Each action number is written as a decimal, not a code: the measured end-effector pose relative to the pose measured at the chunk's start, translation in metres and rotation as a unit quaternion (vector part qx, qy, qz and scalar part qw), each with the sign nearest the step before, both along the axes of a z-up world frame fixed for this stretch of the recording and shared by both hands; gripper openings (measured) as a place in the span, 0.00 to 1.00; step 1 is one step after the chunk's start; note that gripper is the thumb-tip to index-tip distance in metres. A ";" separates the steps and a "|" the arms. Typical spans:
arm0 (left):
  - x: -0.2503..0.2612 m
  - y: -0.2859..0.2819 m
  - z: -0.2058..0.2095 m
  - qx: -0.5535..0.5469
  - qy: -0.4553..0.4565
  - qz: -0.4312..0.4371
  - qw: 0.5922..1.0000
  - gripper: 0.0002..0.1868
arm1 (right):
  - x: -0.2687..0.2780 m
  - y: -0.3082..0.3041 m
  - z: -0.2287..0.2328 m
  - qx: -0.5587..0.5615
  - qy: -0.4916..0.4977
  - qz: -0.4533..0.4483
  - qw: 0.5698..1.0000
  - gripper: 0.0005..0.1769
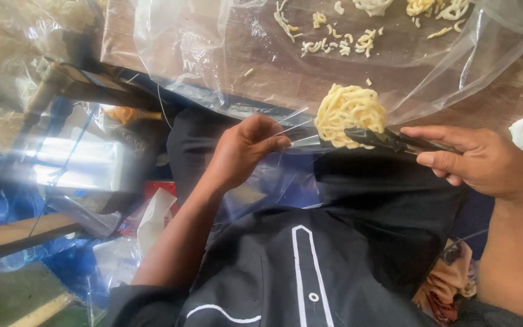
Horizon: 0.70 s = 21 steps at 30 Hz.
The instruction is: Bagging individual crackers into plastic bags and sealing them with a manual heat sealer.
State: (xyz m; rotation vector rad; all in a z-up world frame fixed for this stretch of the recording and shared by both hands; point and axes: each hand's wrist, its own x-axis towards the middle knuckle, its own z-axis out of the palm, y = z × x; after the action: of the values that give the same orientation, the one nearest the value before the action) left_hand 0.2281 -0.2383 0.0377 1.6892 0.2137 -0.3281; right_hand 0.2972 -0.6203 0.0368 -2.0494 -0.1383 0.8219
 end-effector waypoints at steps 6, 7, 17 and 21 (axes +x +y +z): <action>-0.001 -0.002 0.002 -0.018 0.025 -0.079 0.996 0.17 | 0.002 -0.001 -0.017 0.134 0.052 0.054 0.988 0.31; -0.002 -0.002 0.005 0.022 0.025 -0.129 0.991 0.20 | 0.003 0.002 -0.017 0.146 0.065 0.075 0.984 0.30; -0.018 0.016 -0.021 -0.230 -0.027 -0.110 0.967 0.23 | 0.001 0.003 0.025 0.157 -0.071 0.054 0.984 0.38; -0.019 0.020 -0.022 -0.240 -0.004 -0.133 0.961 0.24 | -0.009 0.058 0.034 0.050 -0.112 0.176 0.977 0.32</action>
State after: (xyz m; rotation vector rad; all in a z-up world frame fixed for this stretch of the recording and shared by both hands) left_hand 0.2094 -0.2185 0.0161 1.2344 -0.0995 -0.5280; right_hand 0.2881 -0.5618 0.0706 -2.0453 -0.6709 0.7735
